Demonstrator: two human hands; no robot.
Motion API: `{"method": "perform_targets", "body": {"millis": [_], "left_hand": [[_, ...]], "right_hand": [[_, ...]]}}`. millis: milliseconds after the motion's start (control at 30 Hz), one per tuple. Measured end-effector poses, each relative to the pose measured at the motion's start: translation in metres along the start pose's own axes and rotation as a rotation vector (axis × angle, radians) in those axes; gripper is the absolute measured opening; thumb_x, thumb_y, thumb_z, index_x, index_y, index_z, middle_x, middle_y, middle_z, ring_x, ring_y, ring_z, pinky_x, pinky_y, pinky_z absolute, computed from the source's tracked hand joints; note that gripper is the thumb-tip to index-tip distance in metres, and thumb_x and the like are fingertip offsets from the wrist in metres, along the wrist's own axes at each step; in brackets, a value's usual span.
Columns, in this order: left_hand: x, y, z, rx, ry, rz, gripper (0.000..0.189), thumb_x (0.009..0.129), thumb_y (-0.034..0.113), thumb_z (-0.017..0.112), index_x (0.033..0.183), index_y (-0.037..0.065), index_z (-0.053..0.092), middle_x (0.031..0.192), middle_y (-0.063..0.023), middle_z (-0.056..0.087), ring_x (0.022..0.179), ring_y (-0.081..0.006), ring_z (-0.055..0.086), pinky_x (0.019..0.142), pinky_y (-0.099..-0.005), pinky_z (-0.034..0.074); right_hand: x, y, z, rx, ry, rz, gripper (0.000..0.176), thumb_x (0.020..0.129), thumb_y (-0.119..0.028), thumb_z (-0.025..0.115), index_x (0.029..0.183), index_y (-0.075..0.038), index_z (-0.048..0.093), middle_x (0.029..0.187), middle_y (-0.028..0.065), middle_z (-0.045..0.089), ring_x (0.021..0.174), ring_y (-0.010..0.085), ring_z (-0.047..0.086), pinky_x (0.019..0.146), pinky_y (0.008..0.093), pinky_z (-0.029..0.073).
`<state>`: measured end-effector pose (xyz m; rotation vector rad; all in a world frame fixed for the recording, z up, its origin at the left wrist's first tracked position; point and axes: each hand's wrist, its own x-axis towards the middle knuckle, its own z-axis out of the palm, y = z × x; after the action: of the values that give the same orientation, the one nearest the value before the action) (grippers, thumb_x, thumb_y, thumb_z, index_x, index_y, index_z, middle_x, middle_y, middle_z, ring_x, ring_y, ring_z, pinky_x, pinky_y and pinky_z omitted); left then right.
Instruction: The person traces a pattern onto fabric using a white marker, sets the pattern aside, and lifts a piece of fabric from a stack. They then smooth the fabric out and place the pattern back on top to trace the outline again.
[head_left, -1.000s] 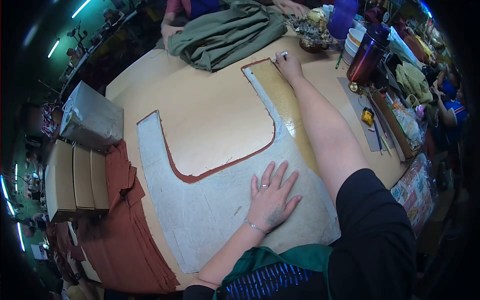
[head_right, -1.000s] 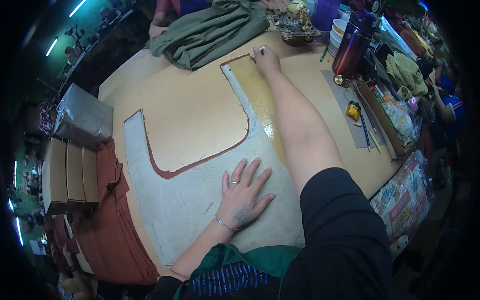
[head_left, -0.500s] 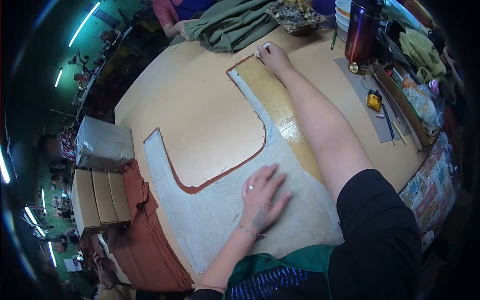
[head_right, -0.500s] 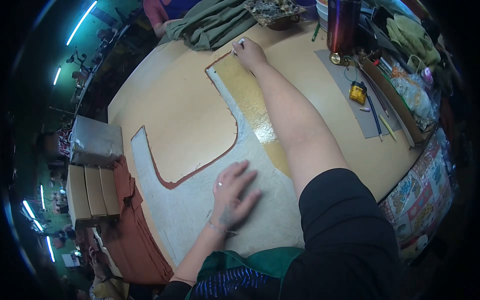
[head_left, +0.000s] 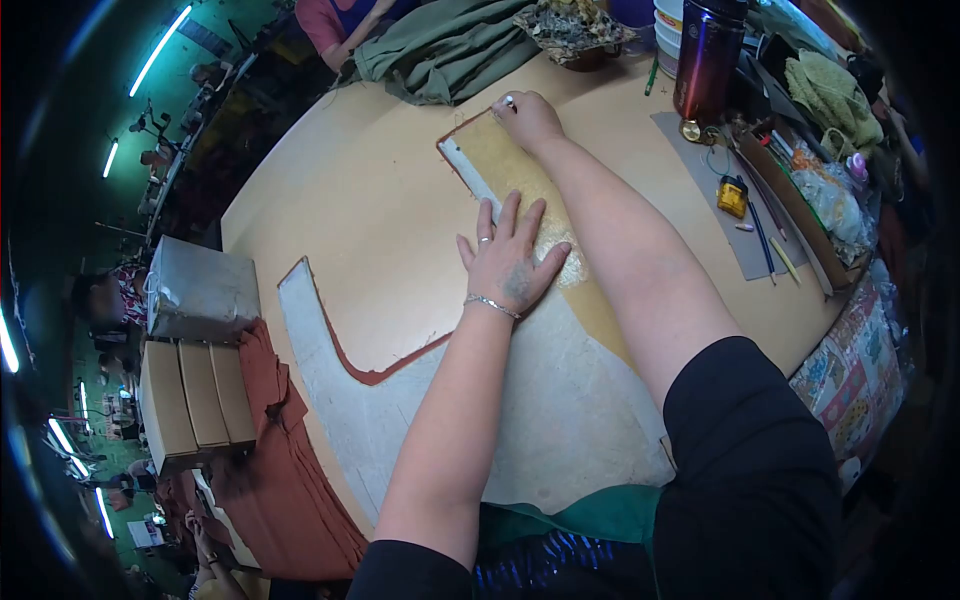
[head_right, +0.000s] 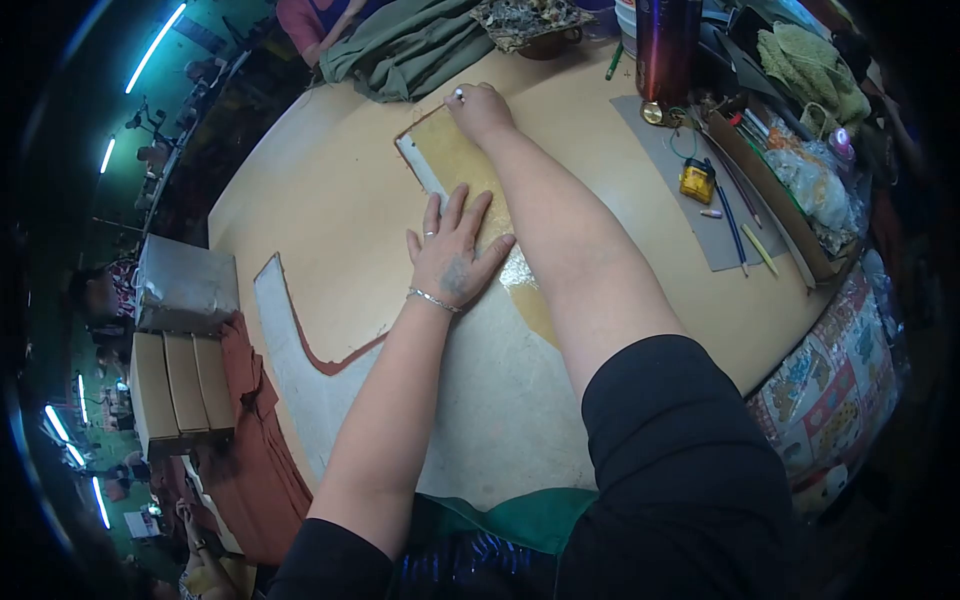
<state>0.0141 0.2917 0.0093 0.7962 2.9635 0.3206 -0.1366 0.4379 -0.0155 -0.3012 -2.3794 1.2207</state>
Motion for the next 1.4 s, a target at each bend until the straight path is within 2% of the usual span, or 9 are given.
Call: {"method": "perform_targets", "body": {"millis": [200, 300, 400, 467, 567, 733, 900, 1133, 1400], "left_hand": [[0.0, 0.002, 0.001, -0.004, 0.003, 0.005, 0.063, 0.074, 0.057, 0.044, 0.128, 0.024, 0.034, 0.138, -0.0037, 0.022, 0.128, -0.0307, 0.014, 0.095, -0.0609, 0.012], [0.003, -0.003, 0.005, 0.001, 0.012, 0.006, 0.065, 0.074, 0.059, 0.043, 0.128, 0.024, 0.034, 0.138, -0.0026, 0.022, 0.128, -0.0296, 0.014, 0.095, -0.0601, 0.013], [-0.005, -0.01, -0.002, -0.11, 0.022, 0.009, 0.063, 0.075, 0.057, 0.043, 0.124, 0.019, 0.041, 0.135, -0.0036, 0.029, 0.127, -0.0283, 0.017, 0.094, -0.0603, 0.015], [-0.007, -0.029, 0.001, -0.605, 0.198, -0.007, 0.051, 0.078, 0.044, 0.051, 0.113, 0.008, 0.051, 0.118, -0.0078, 0.049, 0.11, -0.0247, 0.044, 0.091, -0.0402, 0.032], [-0.081, -0.047, -0.009, -1.211, 0.401, -0.042, 0.04, 0.08, 0.032, 0.054, 0.11, 0.005, 0.052, 0.111, -0.0091, 0.052, 0.1, -0.021, 0.051, 0.085, -0.029, 0.039], [-0.278, -0.108, -0.027, -0.819, 0.646, -0.186, 0.023, 0.076, 0.012, 0.058, 0.096, 0.0, 0.058, 0.097, -0.0129, 0.057, 0.094, -0.0223, 0.053, 0.083, -0.0297, 0.041], [-0.423, -0.153, -0.048, -0.567, 0.823, -0.623, 0.017, 0.077, 0.01, 0.058, 0.092, 0.002, 0.06, 0.094, -0.0118, 0.058, 0.087, -0.0214, 0.055, 0.079, -0.0293, 0.043], [-0.452, -0.149, -0.026, -0.202, 0.713, -0.566, 0.021, 0.074, 0.017, 0.06, 0.092, 0.008, 0.061, 0.096, -0.006, 0.058, 0.1, -0.0233, 0.049, 0.082, -0.0319, 0.041], [-0.43, -0.133, -0.034, -0.112, 0.451, -0.269, 0.042, 0.068, 0.027, 0.066, 0.103, 0.006, 0.056, 0.11, -0.0122, 0.052, 0.106, -0.0321, 0.045, 0.09, -0.0392, 0.034]], "right_hand": [[-0.07, 0.026, -0.054, 0.029, 0.018, -0.207, 0.024, 0.081, -0.025, 0.053, 0.074, -0.003, 0.057, 0.073, 0.0104, 0.057, 0.068, 0.0213, 0.055, 0.063, 0.0302, 0.042], [-0.137, 0.03, -0.099, 0.787, -0.031, 0.159, 0.013, 0.081, -0.018, 0.054, 0.08, -0.005, 0.055, 0.073, -0.0027, 0.053, 0.065, 0.0065, 0.049, 0.058, 0.0215, 0.039], [-0.182, 0.021, -0.13, 0.792, 0.111, 0.262, 0.014, 0.083, -0.017, 0.053, 0.079, -0.004, 0.054, 0.068, -0.0006, 0.049, 0.063, 0.0062, 0.045, 0.055, 0.0194, 0.035], [-0.201, 0.023, -0.143, 0.686, 0.082, 0.246, 0.017, 0.083, -0.02, 0.053, 0.073, -0.006, 0.052, 0.067, -0.001, 0.05, 0.06, 0.005, 0.044, 0.052, 0.0187, 0.032], [-0.205, 0.024, -0.148, 0.707, 0.067, 0.222, 0.019, 0.084, -0.021, 0.052, 0.072, -0.007, 0.052, 0.064, -0.0019, 0.05, 0.057, 0.0036, 0.042, 0.049, 0.0179, 0.031], [-0.201, 0.027, -0.145, 0.662, 0.081, 0.218, 0.021, 0.085, -0.023, 0.052, 0.072, -0.007, 0.053, 0.062, -0.002, 0.049, 0.053, 0.0033, 0.042, 0.047, 0.0158, 0.03], [-0.193, 0.029, -0.146, 0.621, 0.114, 0.251, 0.023, 0.084, -0.028, 0.053, 0.079, -0.006, 0.056, 0.064, -0.0006, 0.05, 0.056, 0.0052, 0.044, 0.048, 0.0155, 0.032], [-0.229, -0.009, -0.153, 0.509, 0.062, 0.327, 0.021, 0.081, -0.027, 0.056, 0.09, -0.008, 0.061, 0.075, -0.0013, 0.053, 0.066, 0.0067, 0.046, 0.056, 0.0197, 0.035], [-0.285, -0.061, -0.165, 0.555, -0.061, 0.219, 0.016, 0.08, -0.022, 0.058, 0.087, -0.008, 0.062, 0.073, -0.0047, 0.053, 0.065, 0.0041, 0.045, 0.057, 0.0187, 0.033]]}}
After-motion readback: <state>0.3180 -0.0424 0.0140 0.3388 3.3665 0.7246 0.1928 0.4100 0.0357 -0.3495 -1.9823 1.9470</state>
